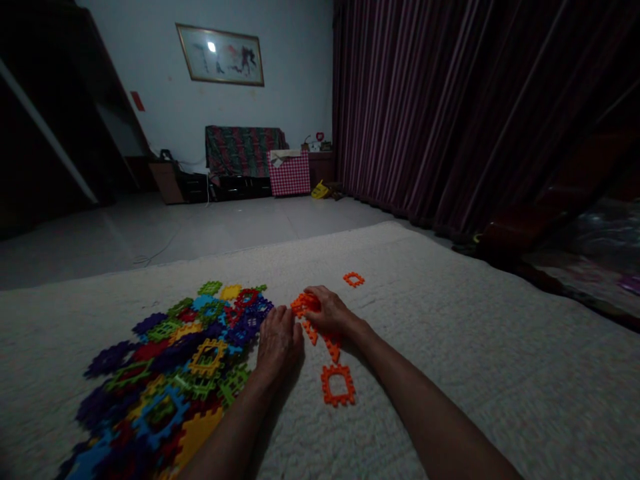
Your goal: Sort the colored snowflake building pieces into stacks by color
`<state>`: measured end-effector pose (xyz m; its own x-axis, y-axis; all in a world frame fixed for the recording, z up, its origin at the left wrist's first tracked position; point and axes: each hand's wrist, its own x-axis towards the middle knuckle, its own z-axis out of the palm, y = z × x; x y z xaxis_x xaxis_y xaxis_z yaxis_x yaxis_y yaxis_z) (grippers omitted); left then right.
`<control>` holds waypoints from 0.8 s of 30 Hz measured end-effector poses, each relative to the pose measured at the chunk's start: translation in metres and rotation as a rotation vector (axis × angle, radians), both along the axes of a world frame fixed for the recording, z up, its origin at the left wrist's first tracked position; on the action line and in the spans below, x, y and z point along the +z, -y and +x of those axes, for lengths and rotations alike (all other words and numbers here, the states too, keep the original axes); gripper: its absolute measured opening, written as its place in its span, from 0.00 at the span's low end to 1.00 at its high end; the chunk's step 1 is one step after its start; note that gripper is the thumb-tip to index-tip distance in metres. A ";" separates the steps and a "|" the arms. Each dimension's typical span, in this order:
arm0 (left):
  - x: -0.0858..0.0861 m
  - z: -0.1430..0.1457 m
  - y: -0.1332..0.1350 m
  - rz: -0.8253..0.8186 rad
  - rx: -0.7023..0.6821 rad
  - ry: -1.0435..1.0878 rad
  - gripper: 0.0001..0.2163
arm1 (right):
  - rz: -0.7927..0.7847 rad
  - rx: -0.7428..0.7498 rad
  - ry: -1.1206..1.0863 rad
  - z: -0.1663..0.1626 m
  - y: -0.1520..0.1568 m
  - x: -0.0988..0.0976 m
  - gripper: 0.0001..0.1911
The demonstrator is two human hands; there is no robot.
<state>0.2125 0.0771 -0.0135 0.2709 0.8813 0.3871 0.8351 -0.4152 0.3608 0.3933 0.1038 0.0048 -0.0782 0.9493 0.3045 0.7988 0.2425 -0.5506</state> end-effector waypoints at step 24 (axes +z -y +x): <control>0.000 0.003 0.001 -0.087 -0.001 -0.079 0.22 | 0.046 -0.188 0.036 0.019 -0.007 0.002 0.27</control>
